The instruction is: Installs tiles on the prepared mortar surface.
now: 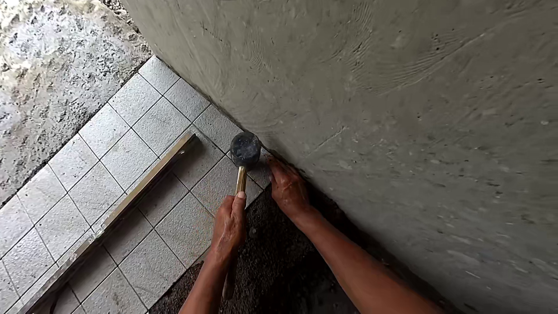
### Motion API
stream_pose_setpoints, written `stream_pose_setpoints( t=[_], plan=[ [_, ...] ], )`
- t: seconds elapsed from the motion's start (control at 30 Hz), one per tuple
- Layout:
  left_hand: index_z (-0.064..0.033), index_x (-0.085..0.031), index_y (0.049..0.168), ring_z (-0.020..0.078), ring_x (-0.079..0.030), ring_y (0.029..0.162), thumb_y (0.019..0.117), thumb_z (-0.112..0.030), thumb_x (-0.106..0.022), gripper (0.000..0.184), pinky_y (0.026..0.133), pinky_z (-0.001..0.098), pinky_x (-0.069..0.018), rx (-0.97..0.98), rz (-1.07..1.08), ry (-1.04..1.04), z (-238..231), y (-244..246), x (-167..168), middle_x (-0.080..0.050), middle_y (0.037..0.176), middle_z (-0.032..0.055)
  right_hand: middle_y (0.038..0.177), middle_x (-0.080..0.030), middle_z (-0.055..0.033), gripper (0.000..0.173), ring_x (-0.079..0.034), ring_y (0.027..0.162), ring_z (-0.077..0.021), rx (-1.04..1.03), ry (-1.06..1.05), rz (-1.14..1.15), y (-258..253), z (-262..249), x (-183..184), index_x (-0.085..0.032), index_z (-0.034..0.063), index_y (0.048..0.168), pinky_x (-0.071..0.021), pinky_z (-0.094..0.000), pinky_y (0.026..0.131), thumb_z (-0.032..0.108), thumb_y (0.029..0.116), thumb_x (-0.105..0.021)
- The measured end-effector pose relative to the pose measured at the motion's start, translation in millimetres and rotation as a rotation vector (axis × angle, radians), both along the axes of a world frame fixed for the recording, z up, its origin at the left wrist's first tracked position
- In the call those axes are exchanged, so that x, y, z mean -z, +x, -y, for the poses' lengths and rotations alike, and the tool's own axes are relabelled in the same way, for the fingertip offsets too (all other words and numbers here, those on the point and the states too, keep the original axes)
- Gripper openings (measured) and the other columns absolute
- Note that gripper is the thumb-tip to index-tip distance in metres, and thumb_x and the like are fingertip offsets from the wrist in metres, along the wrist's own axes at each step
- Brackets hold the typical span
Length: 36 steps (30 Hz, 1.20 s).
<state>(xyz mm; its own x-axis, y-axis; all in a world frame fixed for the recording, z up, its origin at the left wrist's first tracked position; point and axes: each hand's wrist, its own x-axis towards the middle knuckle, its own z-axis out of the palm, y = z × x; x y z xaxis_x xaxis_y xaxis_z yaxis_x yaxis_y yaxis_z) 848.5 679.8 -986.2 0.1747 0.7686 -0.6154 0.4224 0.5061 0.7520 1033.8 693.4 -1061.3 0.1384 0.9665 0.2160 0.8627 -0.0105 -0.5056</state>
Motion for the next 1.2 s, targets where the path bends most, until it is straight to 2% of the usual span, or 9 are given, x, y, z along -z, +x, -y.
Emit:
stream_pose_setpoints(
  t=[0.17, 0.33, 0.47, 0.63, 0.77, 0.93, 1.03, 1.1, 1.2],
  plan=[
    [-0.0067, -0.057, 0.104, 0.0174, -0.049, 0.040, 0.1094, -0.054, -0.032, 0.053, 0.039, 0.0297, -0.0453, -0.027, 0.037, -0.019, 5, -1, -2, -0.051, 0.059, 0.0075, 0.136, -0.066, -0.0174, 0.041, -0.065, 0.124, -0.0319, -0.016, 0.016, 0.029, 1, -2, -1, -0.062, -0.0018, 0.136, -0.0482, -0.0465, 0.110, -0.004, 0.0964, -0.054],
    [-0.0066, -0.059, 0.102, 0.0165, -0.049, 0.042, 0.1069, -0.053, -0.033, 0.053, 0.039, 0.0316, -0.0459, -0.125, 0.057, 0.033, 51, -34, -15, -0.053, 0.061, 0.0035, 0.138, -0.065, -0.0165, 0.042, -0.064, 0.125, -0.0332, -0.027, -0.022, 0.015, 0, 2, -2, -0.059, -0.0004, 0.140, -0.0474, -0.0497, 0.111, -0.001, 0.0987, -0.053],
    [-0.0094, -0.064, 0.103, 0.0160, -0.055, 0.049, 0.1034, -0.059, -0.041, 0.054, 0.047, 0.0374, -0.0499, -0.086, -0.278, 0.190, 110, -112, -13, -0.057, 0.063, 0.0012, 0.136, -0.065, -0.0215, 0.042, -0.066, 0.120, -0.0386, -0.022, -0.011, -0.006, -2, 9, -15, -0.057, -0.0037, 0.141, -0.0500, -0.0553, 0.106, 0.001, 0.0997, -0.049],
    [-0.0061, -0.069, 0.105, 0.0239, -0.065, 0.057, 0.0982, -0.058, -0.053, 0.054, 0.053, 0.0481, -0.0554, 0.076, -0.768, 0.478, 148, -237, 4, -0.065, 0.068, 0.0073, 0.145, -0.059, -0.0168, 0.044, -0.058, 0.133, -0.0349, -0.038, -0.006, -0.082, -31, 50, -40, -0.056, 0.0023, 0.144, -0.0452, -0.0553, 0.111, 0.015, 0.1039, -0.045],
    [-0.0048, -0.070, 0.102, 0.0313, -0.069, 0.063, 0.0979, -0.050, -0.060, 0.046, 0.057, 0.0539, -0.0562, 0.219, -0.856, 0.547, 140, -312, 12, -0.068, 0.075, 0.0127, 0.144, -0.060, -0.0189, 0.043, -0.057, 0.134, -0.0366, -0.110, -0.055, -0.070, -67, 90, -51, -0.058, 0.0001, 0.142, -0.0427, -0.0563, 0.113, 0.018, 0.1042, -0.046],
    [-0.0049, -0.068, 0.100, 0.0323, -0.069, 0.066, 0.0965, -0.042, -0.066, 0.037, 0.054, 0.0532, -0.0547, 0.302, -0.784, 0.664, 121, -352, 31, -0.069, 0.081, 0.0134, 0.144, -0.058, -0.0214, 0.042, -0.053, 0.137, -0.0383, -0.153, -0.135, 0.007, -92, 98, -92, -0.055, -0.0010, 0.142, -0.0399, -0.0566, 0.115, 0.019, 0.1059, -0.048],
    [-0.0074, -0.070, 0.105, 0.0347, -0.072, 0.085, 0.0978, -0.040, -0.064, 0.035, 0.064, 0.0538, -0.0571, 0.313, -0.752, 0.661, 113, -359, 34, -0.072, 0.095, 0.0143, 0.145, -0.057, -0.0230, 0.046, -0.052, 0.138, -0.0387, -0.171, -0.184, 0.059, -114, 88, -134, -0.052, -0.0008, 0.145, -0.0395, -0.0557, 0.116, 0.022, 0.1057, -0.048],
    [-0.0090, -0.072, 0.114, 0.0370, -0.068, 0.100, 0.0976, -0.040, -0.063, 0.036, 0.078, 0.0526, -0.0563, 0.288, -0.749, 0.688, 114, -364, 34, -0.070, 0.103, 0.0162, 0.144, -0.058, -0.0224, 0.047, -0.055, 0.136, -0.0354, -0.178, -0.194, 0.063, -138, 81, -161, -0.050, 0.0005, 0.147, -0.0417, -0.0520, 0.115, 0.022, 0.1053, -0.049],
    [-0.0083, -0.068, 0.130, 0.0393, -0.062, 0.115, 0.0974, -0.039, -0.065, 0.044, 0.093, 0.0541, -0.0525, 0.158, -0.699, 0.654, 148, -361, 7, -0.066, 0.121, 0.0203, 0.147, -0.056, -0.0191, 0.050, -0.054, 0.138, -0.0315, -0.190, -0.266, 0.050, -178, 86, -201, -0.046, 0.0034, 0.151, -0.0418, -0.0508, 0.116, 0.025, 0.1061, -0.049]
  ],
)
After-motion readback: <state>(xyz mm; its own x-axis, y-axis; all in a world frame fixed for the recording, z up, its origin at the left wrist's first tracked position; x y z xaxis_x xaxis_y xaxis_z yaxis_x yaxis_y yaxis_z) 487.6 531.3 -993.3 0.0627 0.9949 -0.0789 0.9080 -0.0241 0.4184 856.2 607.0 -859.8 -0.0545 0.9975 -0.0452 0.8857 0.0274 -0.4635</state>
